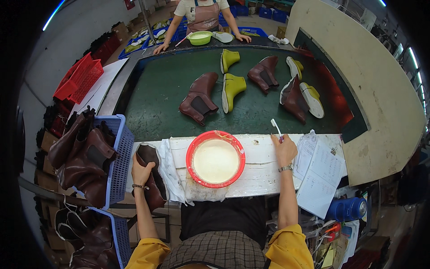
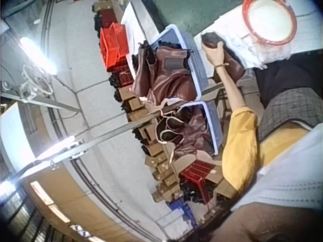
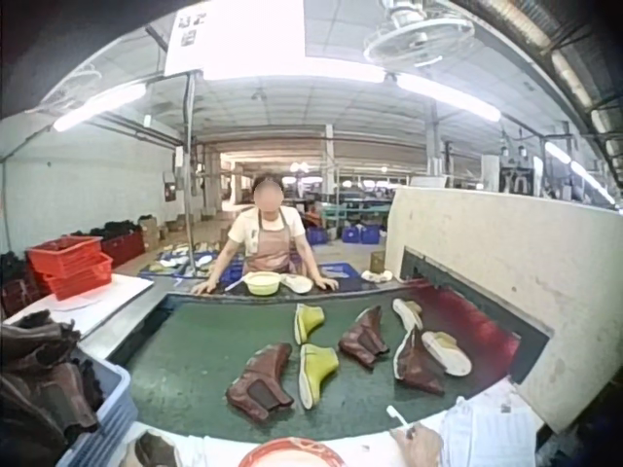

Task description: The worker is applying a white adhesive/primer to the inside rim of leather boot uppers using a small brush, then placing them on a conveyor belt.

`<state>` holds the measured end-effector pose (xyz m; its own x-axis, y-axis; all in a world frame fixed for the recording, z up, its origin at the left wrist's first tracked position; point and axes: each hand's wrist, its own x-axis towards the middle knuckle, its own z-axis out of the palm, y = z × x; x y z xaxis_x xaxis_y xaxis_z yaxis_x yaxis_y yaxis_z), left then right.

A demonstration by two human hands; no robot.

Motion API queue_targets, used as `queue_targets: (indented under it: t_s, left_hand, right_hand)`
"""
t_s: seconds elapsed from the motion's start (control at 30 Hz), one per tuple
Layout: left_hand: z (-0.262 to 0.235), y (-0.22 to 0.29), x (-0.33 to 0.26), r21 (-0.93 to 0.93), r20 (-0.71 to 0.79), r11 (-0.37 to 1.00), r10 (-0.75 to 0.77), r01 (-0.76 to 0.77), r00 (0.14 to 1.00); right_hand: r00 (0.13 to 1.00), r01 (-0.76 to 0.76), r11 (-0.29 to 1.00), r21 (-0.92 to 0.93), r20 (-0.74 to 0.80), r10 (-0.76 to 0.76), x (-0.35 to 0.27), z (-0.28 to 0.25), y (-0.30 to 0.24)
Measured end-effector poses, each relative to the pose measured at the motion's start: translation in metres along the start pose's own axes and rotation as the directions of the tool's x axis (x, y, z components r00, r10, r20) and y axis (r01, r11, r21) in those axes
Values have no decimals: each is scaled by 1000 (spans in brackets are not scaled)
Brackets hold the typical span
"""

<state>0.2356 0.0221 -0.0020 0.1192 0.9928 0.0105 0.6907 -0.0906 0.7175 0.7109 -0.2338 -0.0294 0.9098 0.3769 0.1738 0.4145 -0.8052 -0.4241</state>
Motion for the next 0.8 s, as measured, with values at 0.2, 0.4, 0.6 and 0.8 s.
queue_targets:
  t_s: [0.2, 0.4, 0.6, 0.8]
  left_hand:
    - [-32, 4, -8, -47, -69, 968, 245, -248, 967]
    - [-107, 58, -62, -411, 58, 893, 224, -182, 973]
    - [-82, 91, -73, -593, 346, 803, 192, 55, 919]
    - [-49, 116, -55, -521, 576, 847, 259, 105, 775]
  right_hand:
    - [982, 185, 959, 213, -7, -188, 1, -4, -21]
    - [769, 568, 731, 378, 73, -635, -70, -69, -85]
    - [669, 716, 678, 169, 112, -735, -85, -71, -91]
    - [565, 822, 563, 91, -4, -825, -79, -78, -90]
